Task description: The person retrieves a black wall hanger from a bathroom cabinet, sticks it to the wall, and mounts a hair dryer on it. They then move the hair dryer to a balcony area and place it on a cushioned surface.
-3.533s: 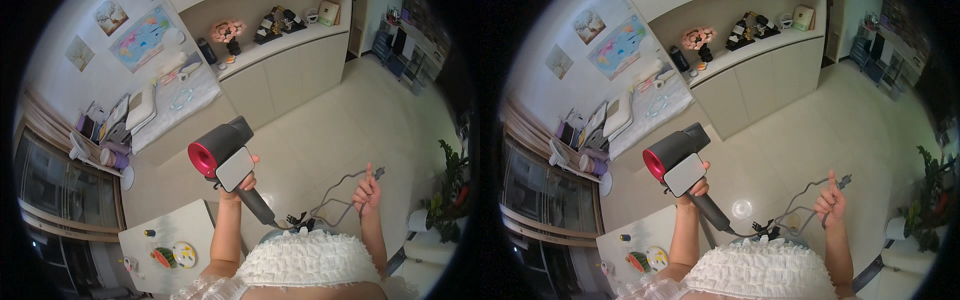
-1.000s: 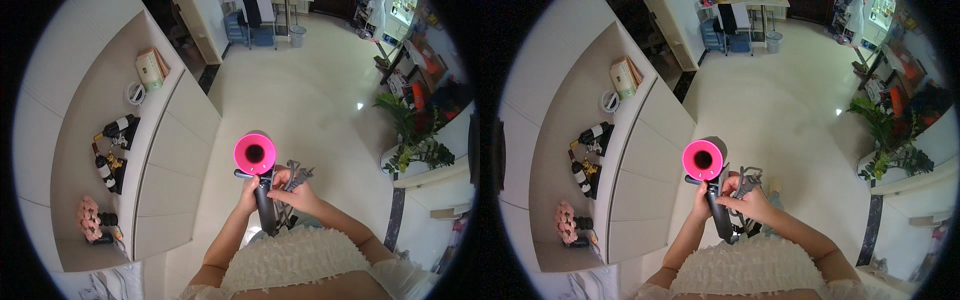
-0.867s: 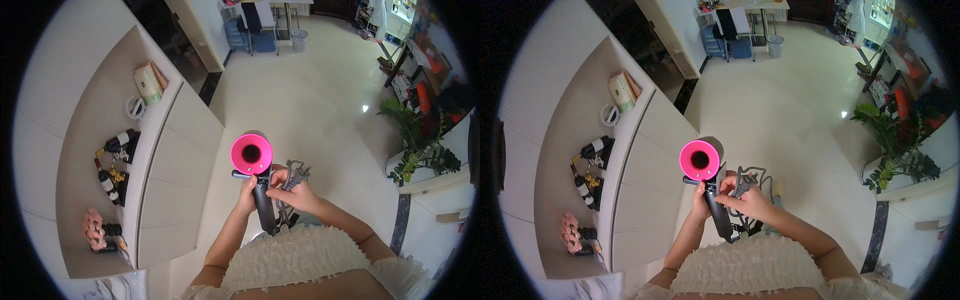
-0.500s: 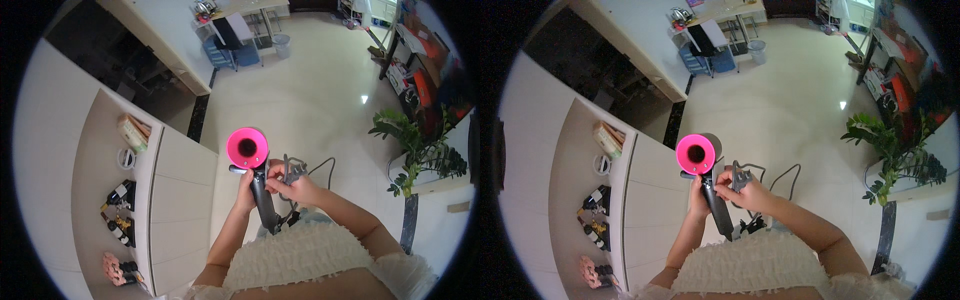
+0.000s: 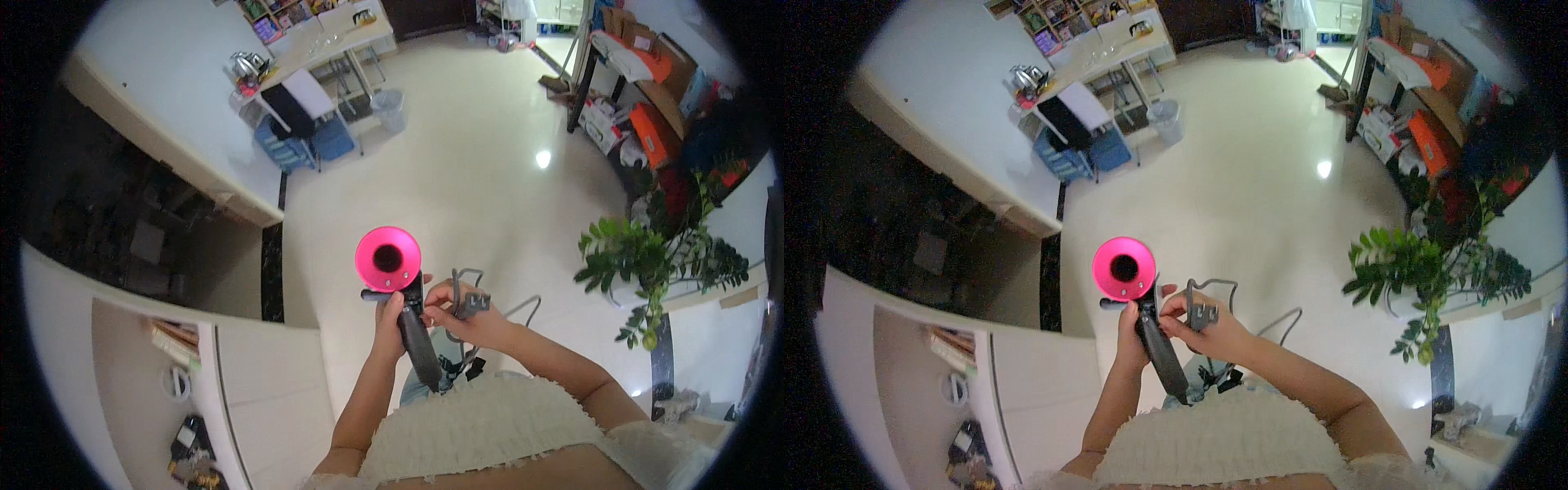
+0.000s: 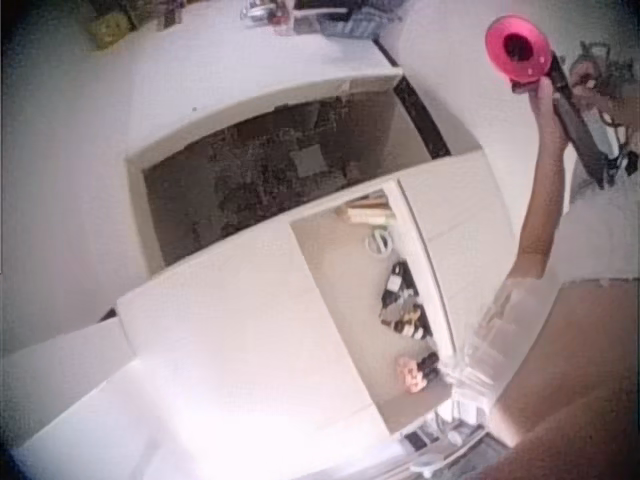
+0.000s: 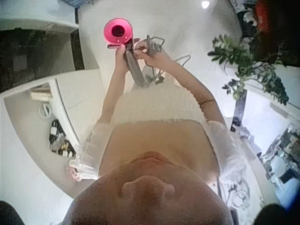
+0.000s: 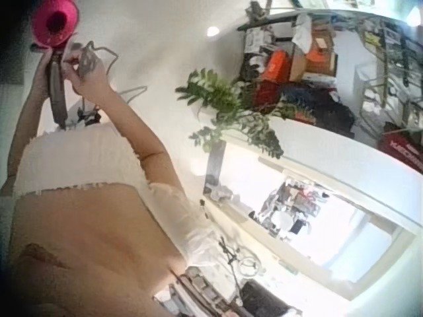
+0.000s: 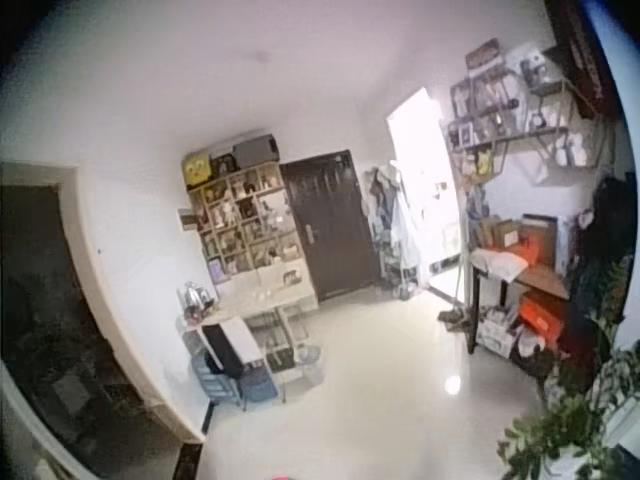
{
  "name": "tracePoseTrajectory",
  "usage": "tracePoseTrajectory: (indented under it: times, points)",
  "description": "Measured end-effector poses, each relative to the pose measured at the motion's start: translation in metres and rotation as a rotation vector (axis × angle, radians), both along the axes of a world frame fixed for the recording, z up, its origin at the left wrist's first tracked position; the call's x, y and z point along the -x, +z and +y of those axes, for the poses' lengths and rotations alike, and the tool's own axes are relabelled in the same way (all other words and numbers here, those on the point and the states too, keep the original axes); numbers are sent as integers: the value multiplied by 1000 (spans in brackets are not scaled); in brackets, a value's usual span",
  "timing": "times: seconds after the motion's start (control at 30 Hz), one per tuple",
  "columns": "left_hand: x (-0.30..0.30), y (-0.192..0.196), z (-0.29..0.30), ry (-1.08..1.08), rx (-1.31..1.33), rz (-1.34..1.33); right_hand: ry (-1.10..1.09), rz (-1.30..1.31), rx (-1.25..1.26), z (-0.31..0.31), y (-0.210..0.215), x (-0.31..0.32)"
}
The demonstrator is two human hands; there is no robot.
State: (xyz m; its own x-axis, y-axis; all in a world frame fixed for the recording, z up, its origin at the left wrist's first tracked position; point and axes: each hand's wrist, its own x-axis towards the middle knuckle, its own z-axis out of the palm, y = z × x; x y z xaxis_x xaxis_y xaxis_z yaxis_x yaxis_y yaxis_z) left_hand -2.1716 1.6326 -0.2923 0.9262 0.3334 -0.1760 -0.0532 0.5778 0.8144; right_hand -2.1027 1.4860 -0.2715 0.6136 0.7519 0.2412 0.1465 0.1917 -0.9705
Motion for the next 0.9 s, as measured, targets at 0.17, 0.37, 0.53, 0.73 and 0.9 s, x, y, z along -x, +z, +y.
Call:
tracePoseTrajectory:
  times: [0.17, 0.37, 0.53, 0.73, 0.9]
  points:
    - [-124, 25, 71, 50, -263, -10, -135, -196, 14, 64, 14, -125]
    - [-296, 39, 114, 76, -388, -19, -301, -142, 225, 102, 23, -268]
    - [-439, 1, 129, -62, -675, -155, -549, -140, 195, 109, 9, -376]
    - [-630, 7, 130, -280, -555, -113, -545, 5, 269, 105, -4, -550]
    - [-771, 34, 153, -268, -442, 32, -441, -131, 167, 114, 15, -706]
